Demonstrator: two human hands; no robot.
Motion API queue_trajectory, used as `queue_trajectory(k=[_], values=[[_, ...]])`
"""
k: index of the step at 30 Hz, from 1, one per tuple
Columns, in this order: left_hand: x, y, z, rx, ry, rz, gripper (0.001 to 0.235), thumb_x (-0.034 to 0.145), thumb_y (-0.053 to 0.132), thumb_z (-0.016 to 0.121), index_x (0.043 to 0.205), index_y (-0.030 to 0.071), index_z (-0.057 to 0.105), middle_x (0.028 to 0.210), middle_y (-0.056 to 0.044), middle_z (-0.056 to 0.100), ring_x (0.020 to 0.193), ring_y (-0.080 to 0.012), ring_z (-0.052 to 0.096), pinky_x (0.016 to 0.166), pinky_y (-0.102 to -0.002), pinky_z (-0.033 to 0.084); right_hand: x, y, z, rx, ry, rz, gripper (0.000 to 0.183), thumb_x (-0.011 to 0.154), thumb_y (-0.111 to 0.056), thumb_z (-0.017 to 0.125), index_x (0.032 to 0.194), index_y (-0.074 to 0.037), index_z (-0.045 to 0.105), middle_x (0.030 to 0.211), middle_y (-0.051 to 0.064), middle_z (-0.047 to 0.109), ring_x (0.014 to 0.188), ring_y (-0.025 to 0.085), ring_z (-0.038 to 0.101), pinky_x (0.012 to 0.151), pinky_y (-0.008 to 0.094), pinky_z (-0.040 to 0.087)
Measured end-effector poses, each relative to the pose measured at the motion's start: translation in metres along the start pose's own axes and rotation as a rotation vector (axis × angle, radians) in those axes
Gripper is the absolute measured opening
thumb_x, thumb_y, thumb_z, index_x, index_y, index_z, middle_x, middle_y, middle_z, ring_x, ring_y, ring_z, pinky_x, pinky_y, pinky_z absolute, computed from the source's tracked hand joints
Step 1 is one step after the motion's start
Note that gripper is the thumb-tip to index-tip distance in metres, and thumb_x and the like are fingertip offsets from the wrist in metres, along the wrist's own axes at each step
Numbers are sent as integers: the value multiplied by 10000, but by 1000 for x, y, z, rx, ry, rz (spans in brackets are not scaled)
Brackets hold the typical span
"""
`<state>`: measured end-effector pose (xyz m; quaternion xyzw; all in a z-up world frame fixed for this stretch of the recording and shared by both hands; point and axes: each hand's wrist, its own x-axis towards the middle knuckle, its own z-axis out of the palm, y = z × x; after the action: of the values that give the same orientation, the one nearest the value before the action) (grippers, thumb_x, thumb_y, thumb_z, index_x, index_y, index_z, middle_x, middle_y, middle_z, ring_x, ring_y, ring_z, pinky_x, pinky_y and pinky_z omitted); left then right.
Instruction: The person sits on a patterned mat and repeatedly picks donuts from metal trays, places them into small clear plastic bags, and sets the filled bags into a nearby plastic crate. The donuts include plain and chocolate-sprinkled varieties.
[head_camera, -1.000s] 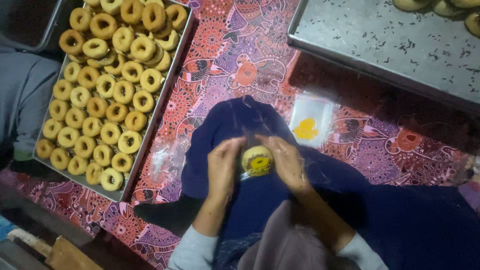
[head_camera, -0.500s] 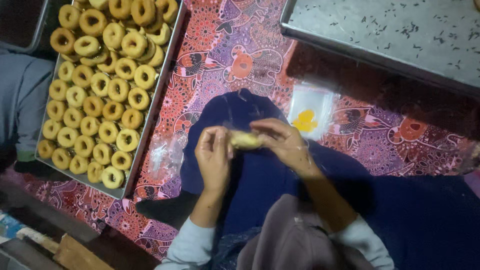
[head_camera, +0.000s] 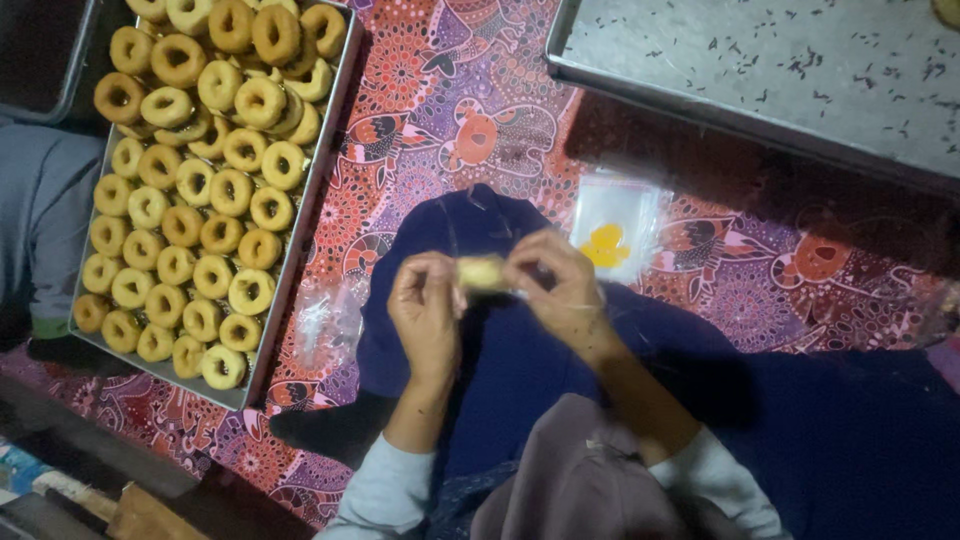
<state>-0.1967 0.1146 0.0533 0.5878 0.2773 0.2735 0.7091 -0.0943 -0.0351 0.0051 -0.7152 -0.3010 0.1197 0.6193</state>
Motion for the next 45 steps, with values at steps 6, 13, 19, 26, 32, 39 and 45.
queue_trajectory(k=[6,13,19,26,32,39,45], values=[[-6,-4,-4,341,39,134,127,1028,76,627,931,-5,618,882,-70,643,684,-130,609,602,-273,503,-39,44,25,568,58,181,84,1002,-85,669,1052,-39,620,1046,27,592,976,133,608,910,269,548],[-2,-49,48,719,-320,414,60,936,49,684,939,-11,679,949,-180,683,841,-354,685,737,-398,549,-42,76,-28,623,322,698,429,966,-215,665,1363,-142,518,1219,25,665,1071,139,654,903,295,542],[53,-146,162,709,-487,449,344,879,25,621,1209,-40,551,1172,-278,583,999,-474,610,802,-525,513,-37,105,-137,287,694,767,344,1043,-260,588,1272,-5,618,1071,149,684,833,267,671,661,366,584],[70,-199,158,1266,-774,256,288,844,69,661,1128,45,621,1270,-202,620,913,-427,691,800,-538,553,-35,125,-145,-884,612,153,383,1056,-183,652,1373,19,579,1255,260,665,1135,359,662,973,405,554],[45,-118,165,727,-556,487,297,853,130,707,1136,77,635,1270,-203,641,905,-398,702,767,-459,584,20,92,-129,-326,214,690,307,971,-228,704,1246,-92,713,1067,153,770,955,269,737,856,377,569],[54,-55,180,601,-240,229,307,925,88,690,1229,57,656,997,-116,768,757,-258,733,700,-355,573,16,-22,-120,-633,493,-15,394,784,-80,731,1147,74,719,1226,266,703,1119,390,678,958,393,522],[9,-20,181,354,-494,534,146,854,57,758,994,46,720,1029,-145,738,958,-244,727,844,-356,585,9,-43,-136,-627,327,-255,262,839,26,635,1095,82,633,1336,257,609,1270,372,618,1205,633,284]])
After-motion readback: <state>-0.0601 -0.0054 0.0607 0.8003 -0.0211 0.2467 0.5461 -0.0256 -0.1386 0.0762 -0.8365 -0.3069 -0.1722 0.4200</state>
